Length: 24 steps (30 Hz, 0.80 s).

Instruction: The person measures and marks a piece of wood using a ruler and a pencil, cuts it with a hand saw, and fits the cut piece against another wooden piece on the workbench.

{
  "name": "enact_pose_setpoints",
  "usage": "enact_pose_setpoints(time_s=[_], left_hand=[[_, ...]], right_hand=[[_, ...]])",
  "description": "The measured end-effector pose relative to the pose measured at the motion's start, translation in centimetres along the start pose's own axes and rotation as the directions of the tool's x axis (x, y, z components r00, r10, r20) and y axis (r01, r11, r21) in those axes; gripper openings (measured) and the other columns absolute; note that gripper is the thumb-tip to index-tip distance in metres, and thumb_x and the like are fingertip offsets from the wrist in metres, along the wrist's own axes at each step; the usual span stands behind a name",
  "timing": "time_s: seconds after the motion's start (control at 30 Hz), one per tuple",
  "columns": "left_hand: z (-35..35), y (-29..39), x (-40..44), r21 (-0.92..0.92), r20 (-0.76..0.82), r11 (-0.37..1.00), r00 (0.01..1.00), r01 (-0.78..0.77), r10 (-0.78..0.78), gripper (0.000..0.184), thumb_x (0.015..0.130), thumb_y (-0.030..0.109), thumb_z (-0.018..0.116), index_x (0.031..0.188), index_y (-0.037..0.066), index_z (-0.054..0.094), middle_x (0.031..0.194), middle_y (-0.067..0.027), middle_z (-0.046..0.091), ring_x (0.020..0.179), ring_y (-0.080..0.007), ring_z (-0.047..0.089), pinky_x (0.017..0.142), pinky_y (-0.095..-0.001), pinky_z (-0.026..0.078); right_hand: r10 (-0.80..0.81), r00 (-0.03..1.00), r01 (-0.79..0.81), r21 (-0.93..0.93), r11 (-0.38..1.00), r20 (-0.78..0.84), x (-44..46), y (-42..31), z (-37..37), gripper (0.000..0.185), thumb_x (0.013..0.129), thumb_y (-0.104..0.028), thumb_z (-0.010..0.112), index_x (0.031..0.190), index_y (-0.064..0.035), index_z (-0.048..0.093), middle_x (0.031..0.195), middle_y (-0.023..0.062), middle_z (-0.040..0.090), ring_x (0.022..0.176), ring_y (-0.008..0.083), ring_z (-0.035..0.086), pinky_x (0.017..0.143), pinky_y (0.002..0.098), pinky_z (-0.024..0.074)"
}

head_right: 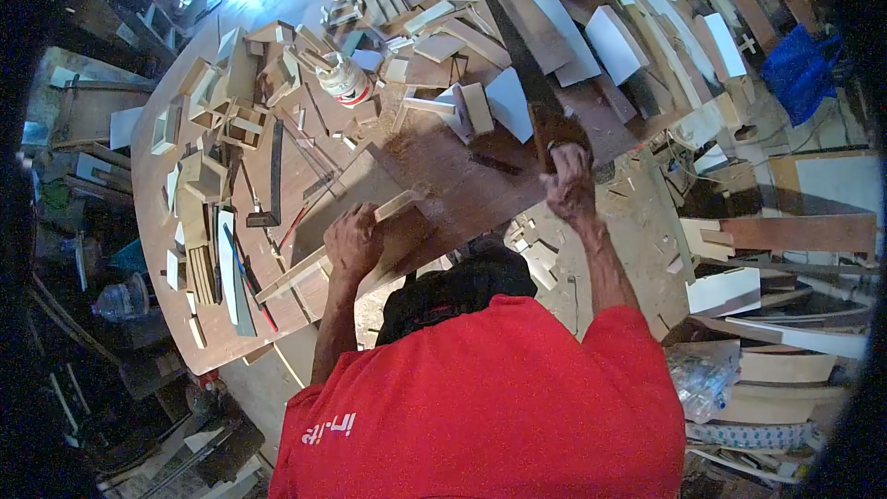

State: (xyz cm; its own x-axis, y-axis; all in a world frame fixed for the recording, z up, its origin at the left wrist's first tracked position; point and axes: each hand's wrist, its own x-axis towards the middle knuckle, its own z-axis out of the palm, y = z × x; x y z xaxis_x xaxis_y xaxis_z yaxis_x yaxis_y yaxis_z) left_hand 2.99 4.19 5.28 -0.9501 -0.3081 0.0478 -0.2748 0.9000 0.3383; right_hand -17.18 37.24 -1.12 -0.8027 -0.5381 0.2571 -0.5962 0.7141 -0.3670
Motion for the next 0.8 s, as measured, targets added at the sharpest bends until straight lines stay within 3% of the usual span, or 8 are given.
enact_pose_setpoints(time_s=[0.13,0.3,0.4,0.5,0.6,0.67,0.77,0.8], left_hand=[[0.0,0.0,0.0,0.004,-0.005,1.0,1.0,-0.002,0.002,0.008,0.077,0.013,0.061,0.084,0.009,0.06,0.084,-0.0097,0.062,0.082,-0.0316,0.062,0.068,-0.0426,0.049],[-0.3,0.2,0.0,0.02,0.028,0.999,0.999,0.034,-0.035,0.009,0.077,0.013,0.062,0.085,0.01,0.059,0.085,-0.0091,0.062,0.084,-0.031,0.062,0.07,-0.0419,0.049],[0.1,-0.2,0.0,0.01,0.052,0.999,0.998,0.043,-0.043,0.014,0.077,0.017,0.064,0.088,0.011,0.059,0.083,-0.0079,0.061,0.082,-0.0305,0.061,0.067,-0.0417,0.048],[0.3,-0.4,-0.2,0.014,0.032,0.999,0.999,0.032,-0.033,0.013,0.077,0.018,0.064,0.087,0.011,0.058,0.083,-0.0082,0.06,0.082,-0.0307,0.061,0.067,-0.0414,0.048],[0.2,-0.3,-0.3,0.011,0.036,1.0,0.999,0.024,-0.025,0.015,0.077,0.018,0.066,0.087,0.011,0.058,0.083,-0.0081,0.06,0.082,-0.0306,0.061,0.068,-0.0416,0.048],[0.6,-0.5,-0.4,0.036,0.031,0.999,0.999,0.016,-0.017,0.017,0.077,0.018,0.068,0.088,0.011,0.058,0.084,-0.0074,0.06,0.082,-0.0304,0.061,0.068,-0.0417,0.048],[0.2,-0.4,-0.6,-0.005,0.055,1.0,0.998,0.002,-0.002,0.018,0.077,0.019,0.069,0.089,0.012,0.057,0.084,-0.0075,0.06,0.081,-0.0309,0.062,0.068,-0.0414,0.048],[0.0,-0.2,-0.7,-0.004,0.056,1.0,0.998,0.006,-0.005,0.018,0.077,0.019,0.069,0.089,0.012,0.057,0.084,-0.0075,0.06,0.081,-0.0309,0.062,0.068,-0.0414,0.048]], right_hand=[[0.084,0.992,-0.072,-0.126,0.989,0.09,4.2,1.6,-0.1,0.047,0.077,-0.023,0.065,0.119,-0.0046,0.052,0.121,0.0163,0.049,0.114,0.0371,0.045,0.096,0.057,0.0325],[0.059,0.996,-0.038,-0.279,0.96,0.066,5.7,4.1,3.0,0.046,0.083,-0.03,0.063,0.121,-0.0084,0.05,0.126,0.0125,0.047,0.118,0.0358,0.044,0.097,0.0567,0.035],[0.032,0.999,-0.032,-0.285,0.958,-0.004,7.3,0.5,1.2,0.055,0.076,-0.034,0.07,0.12,-0.0077,0.05,0.121,0.0131,0.05,0.116,0.0349,0.046,0.097,0.0563,0.0346],[0.166,0.986,-0.163,-0.136,0.977,0.016,8.9,-6.6,1.8,0.066,0.075,-0.043,0.071,0.124,-0.0063,0.045,0.124,0.0172,0.048,0.114,0.0361,0.047,0.095,0.0537,0.0396],[0.203,0.973,-0.181,-0.181,0.967,0.11,10.9,-10.4,5.2,0.073,0.076,-0.047,0.071,0.127,-0.0046,0.041,0.126,0.0212,0.045,0.113,0.0388,0.049,0.091,0.052,0.0444],[0.368,0.904,-0.341,-0.154,0.927,0.216,11.9,-11.9,6.3,0.075,0.077,-0.045,0.069,0.131,-0.0032,0.038,0.127,0.0239,0.045,0.115,0.0413,0.049,0.092,0.0521,0.0461],[0.223,0.953,-0.18,-0.206,0.962,0.206,12.4,-11.4,6.9,0.079,0.078,-0.043,0.069,0.136,-0.0041,0.033,0.127,0.0253,0.045,0.115,0.0446,0.05,0.093,0.0525,0.0461],[0.262,0.936,-0.217,-0.202,0.955,0.233,12.2,-11.7,6.0,0.077,0.08,-0.041,0.066,0.138,-0.0032,0.033,0.127,0.0235,0.045,0.113,0.0438,0.052,0.092,0.0513,0.0465]])
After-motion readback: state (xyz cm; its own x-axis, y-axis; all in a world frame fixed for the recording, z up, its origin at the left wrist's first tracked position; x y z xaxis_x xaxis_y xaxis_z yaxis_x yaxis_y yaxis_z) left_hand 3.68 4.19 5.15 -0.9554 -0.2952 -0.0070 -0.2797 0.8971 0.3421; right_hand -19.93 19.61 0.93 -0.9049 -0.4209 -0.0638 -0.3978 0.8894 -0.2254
